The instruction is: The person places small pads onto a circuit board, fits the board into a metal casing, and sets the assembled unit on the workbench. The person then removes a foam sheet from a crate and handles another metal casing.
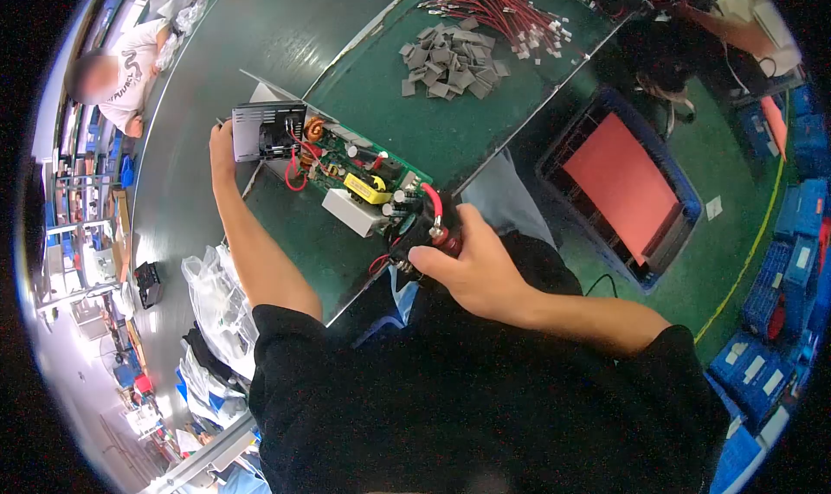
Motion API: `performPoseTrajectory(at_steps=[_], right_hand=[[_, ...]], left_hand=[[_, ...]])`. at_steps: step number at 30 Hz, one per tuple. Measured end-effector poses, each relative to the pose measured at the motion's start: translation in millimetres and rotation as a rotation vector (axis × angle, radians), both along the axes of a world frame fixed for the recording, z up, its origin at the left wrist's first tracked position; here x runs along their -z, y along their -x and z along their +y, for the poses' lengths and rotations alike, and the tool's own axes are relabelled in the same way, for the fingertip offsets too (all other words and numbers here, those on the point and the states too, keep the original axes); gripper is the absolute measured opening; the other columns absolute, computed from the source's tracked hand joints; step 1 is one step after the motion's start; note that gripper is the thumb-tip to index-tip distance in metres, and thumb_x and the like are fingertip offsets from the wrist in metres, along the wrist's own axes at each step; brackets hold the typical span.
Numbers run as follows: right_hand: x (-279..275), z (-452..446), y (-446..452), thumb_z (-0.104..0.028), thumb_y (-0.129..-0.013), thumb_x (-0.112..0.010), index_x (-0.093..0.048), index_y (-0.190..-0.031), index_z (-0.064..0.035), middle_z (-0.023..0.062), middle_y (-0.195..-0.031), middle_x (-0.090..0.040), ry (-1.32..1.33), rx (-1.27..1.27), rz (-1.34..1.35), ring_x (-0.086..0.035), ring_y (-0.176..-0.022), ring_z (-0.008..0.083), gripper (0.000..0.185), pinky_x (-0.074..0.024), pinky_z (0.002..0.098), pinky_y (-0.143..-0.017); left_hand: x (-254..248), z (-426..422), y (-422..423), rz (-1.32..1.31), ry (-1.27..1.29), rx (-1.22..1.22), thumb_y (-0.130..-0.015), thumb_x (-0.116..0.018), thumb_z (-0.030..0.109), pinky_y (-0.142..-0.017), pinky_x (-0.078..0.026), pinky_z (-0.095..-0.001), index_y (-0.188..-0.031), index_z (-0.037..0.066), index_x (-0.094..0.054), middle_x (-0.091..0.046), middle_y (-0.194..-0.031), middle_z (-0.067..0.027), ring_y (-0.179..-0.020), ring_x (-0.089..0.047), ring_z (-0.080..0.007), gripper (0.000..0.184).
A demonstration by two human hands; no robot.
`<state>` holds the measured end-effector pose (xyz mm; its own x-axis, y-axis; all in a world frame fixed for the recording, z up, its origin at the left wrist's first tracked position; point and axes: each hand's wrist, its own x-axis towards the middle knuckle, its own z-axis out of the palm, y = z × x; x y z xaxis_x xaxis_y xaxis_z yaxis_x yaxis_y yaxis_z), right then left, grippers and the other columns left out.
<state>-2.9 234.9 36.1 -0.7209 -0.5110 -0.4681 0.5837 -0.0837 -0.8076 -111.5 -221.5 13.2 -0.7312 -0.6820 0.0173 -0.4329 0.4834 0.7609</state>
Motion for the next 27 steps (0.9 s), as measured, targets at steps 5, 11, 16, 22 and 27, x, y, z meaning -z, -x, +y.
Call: performPoseTrajectory(at_steps=[5,11,16,22,27], right_hand=[[2.7,-11.7,1.0,-0.011,-0.090,-0.070,-0.043,-0.124,0.0031,0.0070,-0.107,-0.060,0.038,-0.042,-0.004,-0.058,-0.094,0.0105,0.046,-0.0508,0.0279,-0.081],[4.1,-27.4,4.5,-0.012,-0.091,-0.069,-0.044,-0.120,0.0026,0.0061,-0.104,-0.059,0.021,-0.039,0.017,-0.057,-0.091,0.0097,0.041,-0.0499,0.0270,-0.076],[8.6,-41.4,9.4,-0.014,-0.091,-0.069,-0.044,-0.116,0.0023,0.0051,-0.101,-0.059,0.021,-0.028,0.048,-0.057,-0.087,0.0092,0.039,-0.0497,0.0267,-0.073],[12.3,-56.7,19.3,-0.017,-0.091,-0.069,-0.045,-0.114,0.0023,0.0056,-0.099,-0.059,-0.021,-0.041,0.104,-0.058,-0.085,0.0099,0.039,-0.0518,0.0278,-0.071],[13.4,-72.6,29.5,-0.018,-0.092,-0.068,-0.047,-0.113,0.0023,0.0064,-0.101,-0.059,0.060,-0.022,0.050,-0.060,-0.089,0.0118,0.036,-0.0551,0.0291,-0.072]], left_hand=[[33.2,-39.6,1.1,0.099,-0.108,0.162,-0.093,-0.056,0.029,-0.078,-0.043,-0.0319,-0.101,-0.003,-0.061,-0.059,-0.088,-0.0071,-0.081,-0.053,-0.0154,0.033],[26.2,-25.3,-4.5,0.098,-0.048,0.139,-0.101,-0.041,0.049,-0.083,-0.044,-0.0311,-0.107,0.002,-0.062,-0.062,-0.105,-0.0065,-0.093,-0.056,-0.0166,0.052],[32.9,-33.8,-7.7,0.103,-0.293,0.086,-0.101,-0.018,0.063,-0.085,-0.046,-0.0371,-0.127,0.005,-0.055,-0.063,-0.114,-0.0059,-0.100,-0.058,-0.0204,0.074],[25.9,-15.1,-11.3,0.106,-0.271,0.011,-0.100,-0.016,0.066,-0.087,-0.047,-0.0389,-0.128,0.004,-0.053,-0.060,-0.120,-0.0092,-0.103,-0.057,-0.0220,0.078],[35.9,-22.4,-15.4,0.170,-0.310,-0.071,-0.097,-0.012,0.070,-0.087,-0.046,-0.0399,-0.127,0.002,-0.056,-0.063,-0.111,-0.0102,-0.100,-0.056,-0.0242,0.086]])
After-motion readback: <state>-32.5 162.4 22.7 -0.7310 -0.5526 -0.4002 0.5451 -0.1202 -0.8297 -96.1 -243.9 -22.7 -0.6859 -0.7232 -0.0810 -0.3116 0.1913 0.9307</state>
